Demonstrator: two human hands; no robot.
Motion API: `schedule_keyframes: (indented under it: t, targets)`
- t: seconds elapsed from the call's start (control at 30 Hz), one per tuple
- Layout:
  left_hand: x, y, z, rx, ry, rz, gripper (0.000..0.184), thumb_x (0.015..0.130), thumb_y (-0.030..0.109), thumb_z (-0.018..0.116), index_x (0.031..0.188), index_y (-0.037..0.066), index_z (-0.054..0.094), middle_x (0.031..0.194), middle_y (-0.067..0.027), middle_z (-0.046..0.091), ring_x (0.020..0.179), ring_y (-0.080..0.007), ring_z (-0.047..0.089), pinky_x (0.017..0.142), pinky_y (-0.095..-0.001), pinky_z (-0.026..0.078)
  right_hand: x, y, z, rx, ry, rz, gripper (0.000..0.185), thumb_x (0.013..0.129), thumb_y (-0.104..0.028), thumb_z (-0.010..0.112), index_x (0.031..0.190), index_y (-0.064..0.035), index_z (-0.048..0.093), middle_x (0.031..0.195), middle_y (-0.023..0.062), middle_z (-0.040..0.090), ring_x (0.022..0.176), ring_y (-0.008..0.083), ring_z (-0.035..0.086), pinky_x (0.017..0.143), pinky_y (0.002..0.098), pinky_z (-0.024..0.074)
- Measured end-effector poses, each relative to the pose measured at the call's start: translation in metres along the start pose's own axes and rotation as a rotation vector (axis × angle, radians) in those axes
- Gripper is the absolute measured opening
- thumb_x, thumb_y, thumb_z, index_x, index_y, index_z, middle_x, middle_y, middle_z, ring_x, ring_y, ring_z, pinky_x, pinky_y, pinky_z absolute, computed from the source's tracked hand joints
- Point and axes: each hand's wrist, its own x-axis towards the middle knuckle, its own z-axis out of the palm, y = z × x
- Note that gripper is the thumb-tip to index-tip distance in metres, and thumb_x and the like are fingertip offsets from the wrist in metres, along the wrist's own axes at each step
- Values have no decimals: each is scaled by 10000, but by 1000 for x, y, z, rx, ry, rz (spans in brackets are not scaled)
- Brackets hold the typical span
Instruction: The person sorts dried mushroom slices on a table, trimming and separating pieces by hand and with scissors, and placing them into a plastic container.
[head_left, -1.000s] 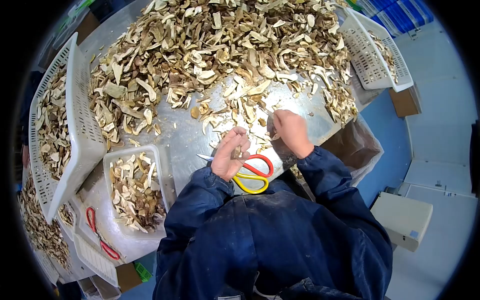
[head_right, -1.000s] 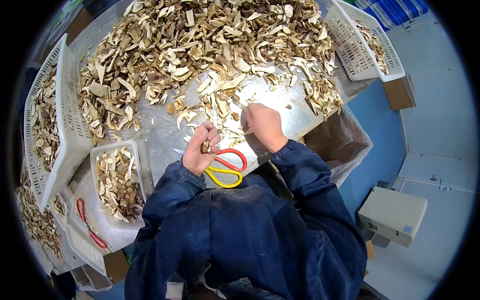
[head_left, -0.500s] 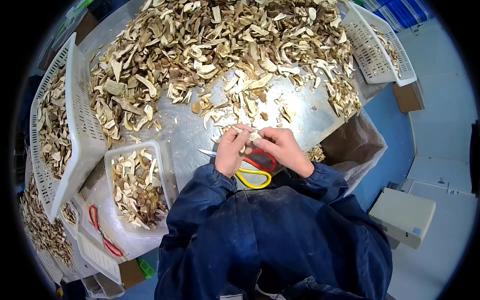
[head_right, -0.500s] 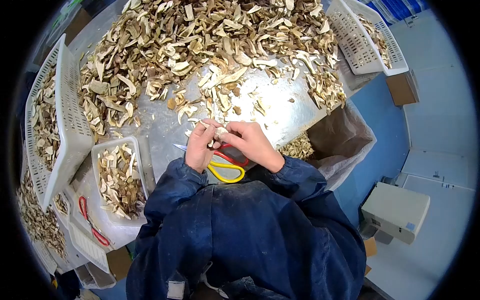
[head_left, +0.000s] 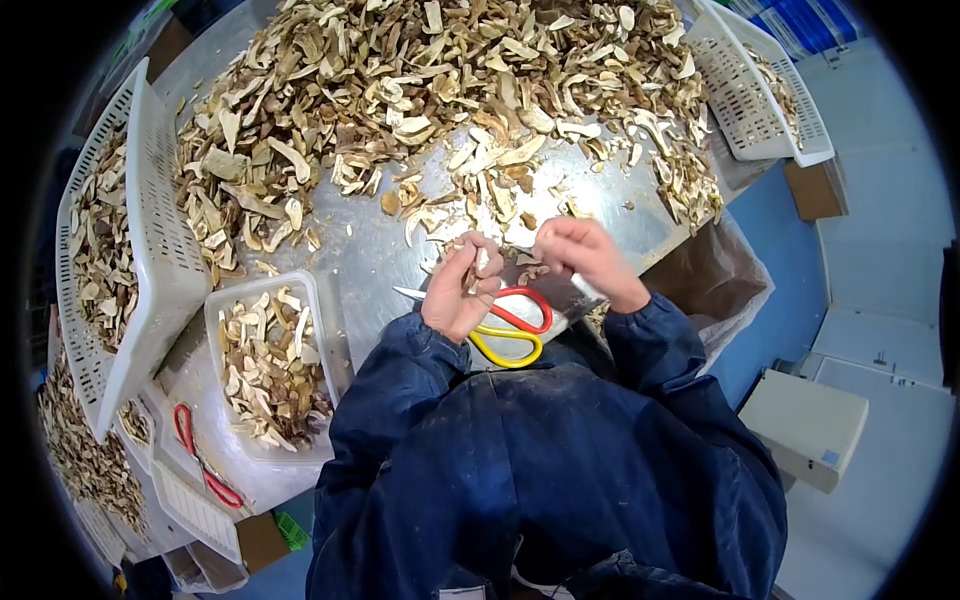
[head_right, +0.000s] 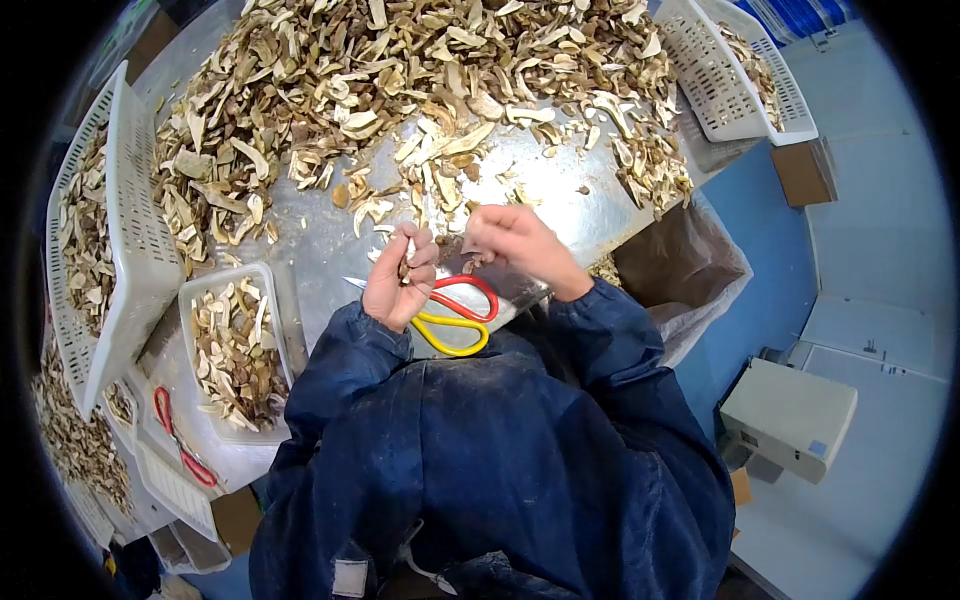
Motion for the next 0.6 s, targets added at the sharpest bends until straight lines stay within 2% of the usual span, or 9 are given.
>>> schedule_keyframes:
  t: [0.03, 0.1, 0.17, 0.2, 0.27, 0.3, 0.37, 0.57, 0.6]
  targets:
    - [0, 2, 0, -59, -23, -3, 118, 971, 198, 456, 1041, 116, 501, 885, 8, 436, 717, -75, 404, 571, -187, 377, 3, 2, -10, -74, 131, 8, 176, 891, -173, 557, 943, -13, 608, 661, -13, 579, 576, 48, 489, 512, 216, 367]
    - [0, 4, -1, -16, -33, 34, 122, 973, 198, 446, 1045, 117, 504, 880, 12, 412, 712, -93, 397, 583, -187, 384, 5, 1, -20, -627, 542, -94, 195, 846, -161, 605, 965, -6, 609, 671, 47, 587, 586, 91, 524, 528, 255, 411]
    - [1, 5, -3, 79, -45, 67, 142, 973, 207, 445, 1063, 117, 508, 908, 6, 450, 749, -102, 445, 603, -188, 405, -1, -1, -25, -776, 560, -60, 204, 818, -182, 622, 945, -23, 611, 733, 112, 608, 649, 193, 588, 571, 303, 449]
    - [1, 4, 4, 150, 44, 82, 158, 972, 214, 447, 1077, 111, 507, 931, -1, 469, 781, -108, 469, 620, -194, 418, -5, -2, -25, -851, 568, -42, 209, 804, -193, 631, 935, -31, 612, 764, 145, 619, 681, 244, 620, 593, 326, 467]
    - [0, 1, 20, 296, 225, 102, 192, 971, 227, 451, 1103, 99, 505, 977, -13, 507, 846, -122, 516, 655, -206, 444, -8, 19, -14, -918, 456, -160, 197, 801, -200, 632, 927, -50, 615, 766, 131, 614, 689, 276, 613, 594, 350, 468]
    - [0, 0, 23, 332, 224, 114, 224, 975, 260, 433, 1102, 91, 509, 984, -19, 519, 871, -136, 527, 674, -223, 453, -9, 26, -7, -950, 403, -218, 191, 799, -204, 633, 923, -59, 616, 767, 124, 612, 693, 292, 610, 594, 362, 468]
    - [0, -1, 26, 407, 220, 140, 300, 983, 325, 398, 1100, 75, 517, 997, -31, 544, 922, -164, 549, 710, -259, 472, -8, 28, 13, -1048, 306, -182, 167, 798, -214, 630, 885, -74, 609, 742, 108, 586, 677, 303, 599, 590, 387, 469]
    - [2, 4, -10, 314, 13, 71, 520, 979, 481, 253, 1069, 68, 556, 964, -40, 566, 889, -187, 544, 721, -319, 470, 2, 34, 30, -1169, 437, -228, 109, 805, -183, 597, 791, -75, 587, 743, 102, 577, 677, 303, 593, 569, 399, 470]
    - [2, 6, -10, 274, -5, 36, 477, 983, 450, 283, 1116, 72, 542, 999, -48, 576, 921, -195, 553, 771, -335, 483, 4, 34, 27, -1123, 457, -236, 114, 804, -179, 595, 779, -69, 586, 741, 107, 580, 680, 305, 593, 567, 397, 470]
